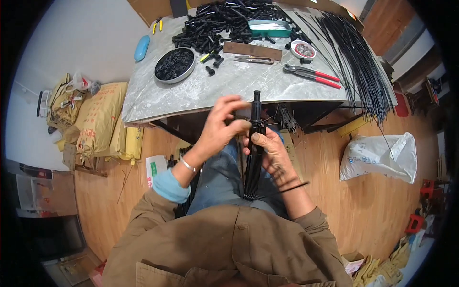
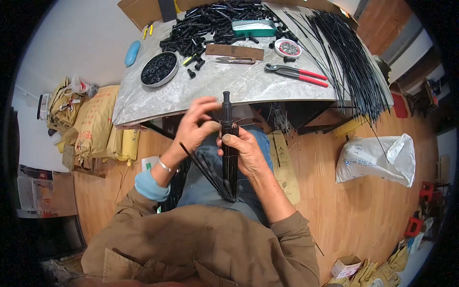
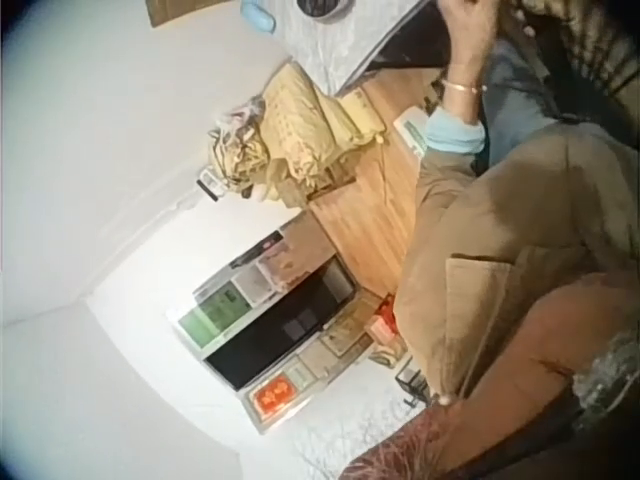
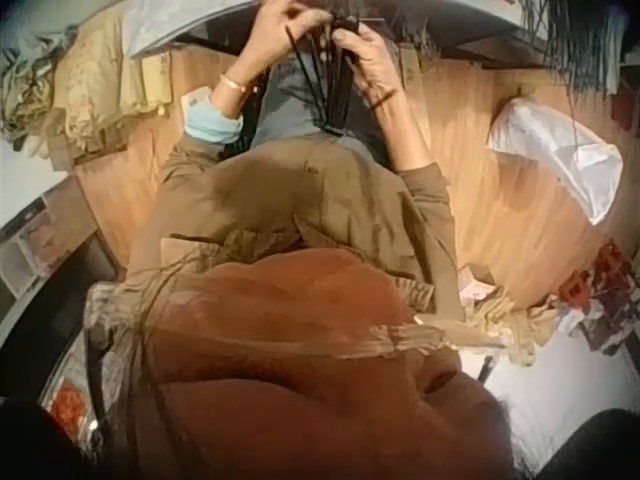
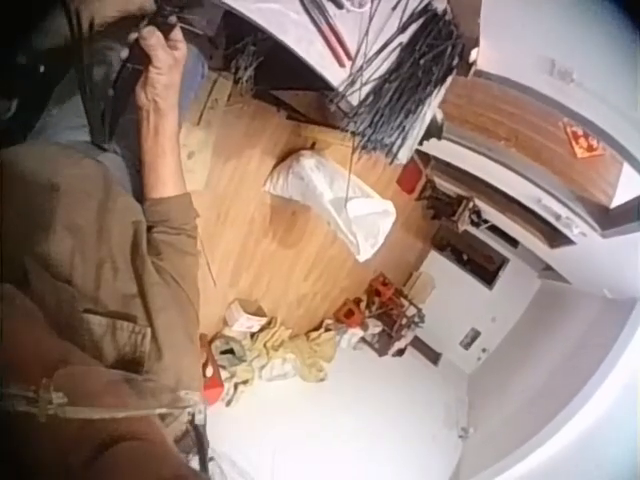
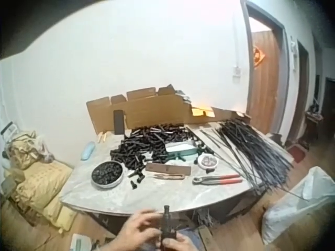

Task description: Assembling and bundling multiple black wires into a group using a jig and pliers.

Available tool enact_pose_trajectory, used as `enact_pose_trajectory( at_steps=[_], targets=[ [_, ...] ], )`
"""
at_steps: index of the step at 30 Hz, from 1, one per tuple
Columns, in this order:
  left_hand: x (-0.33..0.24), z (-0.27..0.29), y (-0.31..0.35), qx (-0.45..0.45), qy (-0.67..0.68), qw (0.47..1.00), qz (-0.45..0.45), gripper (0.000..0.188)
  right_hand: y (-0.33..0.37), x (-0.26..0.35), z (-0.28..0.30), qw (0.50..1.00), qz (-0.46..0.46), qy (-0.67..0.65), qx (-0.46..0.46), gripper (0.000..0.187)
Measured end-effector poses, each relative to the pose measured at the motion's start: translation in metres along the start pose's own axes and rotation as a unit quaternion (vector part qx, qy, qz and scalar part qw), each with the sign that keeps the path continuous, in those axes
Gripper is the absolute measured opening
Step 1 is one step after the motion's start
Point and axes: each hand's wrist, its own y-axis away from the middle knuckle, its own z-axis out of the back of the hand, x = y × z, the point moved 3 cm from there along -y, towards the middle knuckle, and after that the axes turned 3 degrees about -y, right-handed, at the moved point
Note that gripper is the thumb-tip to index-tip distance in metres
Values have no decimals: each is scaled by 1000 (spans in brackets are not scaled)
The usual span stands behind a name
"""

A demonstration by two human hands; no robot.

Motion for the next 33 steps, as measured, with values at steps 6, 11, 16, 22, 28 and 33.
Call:
enact_pose_trajectory(
  at_steps=[6,11,16,22,28,33],
  targets=[
    [-76,-34,56,98,359,927,40,67,-1,5,-6,999,15,-17,-45,14],
    [-55,-27,32,-111,210,961,144,31,0,8,-15,994,103,17,-34,16],
    [-15,-20,13,-171,203,948,174,35,-16,-13,-17,955,229,153,-107,30],
    [-25,-16,14,-166,182,957,152,28,-10,-5,-24,875,332,334,-113,28],
    [-31,-20,18,-153,234,948,153,26,3,16,-17,857,277,410,-146,24],
    [-38,-23,23,-152,206,957,138,27,-2,28,-3,917,116,381,-28,16]
  ],
)
